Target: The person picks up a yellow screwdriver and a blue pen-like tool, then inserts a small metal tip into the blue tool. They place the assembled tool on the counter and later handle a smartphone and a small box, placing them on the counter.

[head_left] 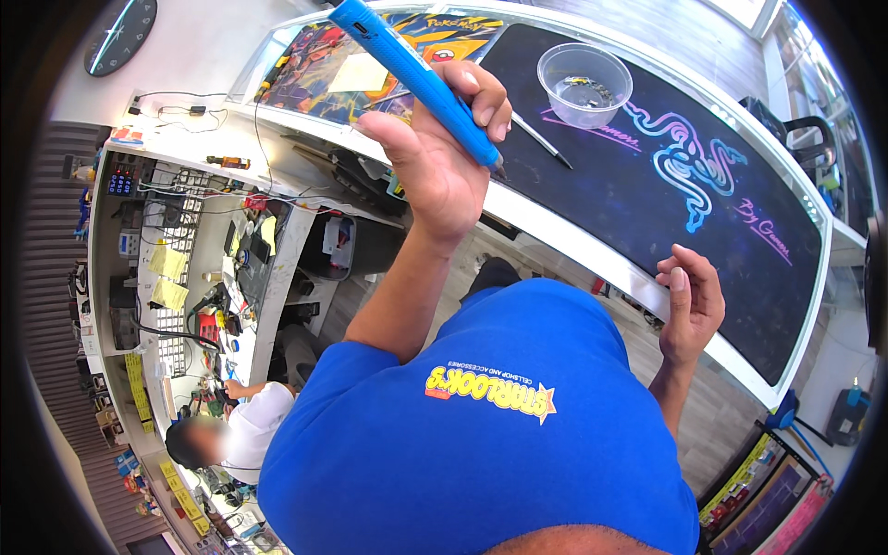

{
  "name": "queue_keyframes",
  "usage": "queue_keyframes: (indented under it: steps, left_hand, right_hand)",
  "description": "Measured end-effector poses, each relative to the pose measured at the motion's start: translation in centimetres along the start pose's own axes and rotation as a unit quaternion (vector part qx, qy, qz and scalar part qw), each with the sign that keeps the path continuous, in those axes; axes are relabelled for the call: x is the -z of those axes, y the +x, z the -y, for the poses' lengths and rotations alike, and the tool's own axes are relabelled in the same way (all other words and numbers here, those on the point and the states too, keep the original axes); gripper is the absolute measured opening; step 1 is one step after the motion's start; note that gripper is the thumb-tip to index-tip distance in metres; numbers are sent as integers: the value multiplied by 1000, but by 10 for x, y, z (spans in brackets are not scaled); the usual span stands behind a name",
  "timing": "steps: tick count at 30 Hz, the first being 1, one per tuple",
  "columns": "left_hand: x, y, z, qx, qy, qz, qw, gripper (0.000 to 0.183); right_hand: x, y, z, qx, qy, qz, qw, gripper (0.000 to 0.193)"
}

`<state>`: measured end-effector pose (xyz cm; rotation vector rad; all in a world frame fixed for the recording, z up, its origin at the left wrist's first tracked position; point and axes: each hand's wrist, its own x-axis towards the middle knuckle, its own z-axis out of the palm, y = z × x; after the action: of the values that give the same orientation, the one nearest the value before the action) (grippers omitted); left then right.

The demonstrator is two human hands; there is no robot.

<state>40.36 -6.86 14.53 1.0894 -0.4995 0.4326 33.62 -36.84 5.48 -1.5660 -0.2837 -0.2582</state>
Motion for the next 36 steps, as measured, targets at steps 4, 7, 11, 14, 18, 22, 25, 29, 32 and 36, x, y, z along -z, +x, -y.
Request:
queue_keyframes:
  steps: [4, 7, 11, 14, 18, 22, 25, 29, 32, 36]
  left_hand:
    - [-1, -2, 3, 10, -29, 20, 999, 89]
    - [-5, 1, 6, 13, -54, 17, 998, 84]
    - [8, -2, 2, -1, -12, -26, 1000, 85]
    - [19, 1, 3, 33, -27, -41, 998, 84]
    - [21, -2, 6, 52, 7, -62, 997, 80]
    - [39, 5, 12, 98, -22, -47, 994, 78]
    - [37, -7, 0, 122, -11, -83, 989, 72]
    - [14, -10, 19, 238, 15, -39, 970, 44]
    - [-37, -23, 38, 309, 103, 50, 944, 24]
    - [-113, -31, 52, 478, 107, 177, 854, 30]
  right_hand:
    - [3, -1, 2, -20, 27, -17, 999, 25]
    - [7, 3, -1, -40, 63, -48, 996, 26]
    - [22, 24, 5, 26, 218, -81, 972, 45]
    - [46, 45, 4, 83, 306, -112, 942, 51]
    - [74, 48, 9, 49, 446, -127, 885, 49]
    - [80, 45, 22, 24, 644, -146, 751, 23]
    - [77, 51, 15, 26, 721, -187, 666, 9]
    - [76, 54, 17, 46, 734, -191, 650, 11]
    - [65, 62, 20, 59, 725, -191, 659, 20]
    - [44, 81, 24, 67, 716, -170, 674, 32]
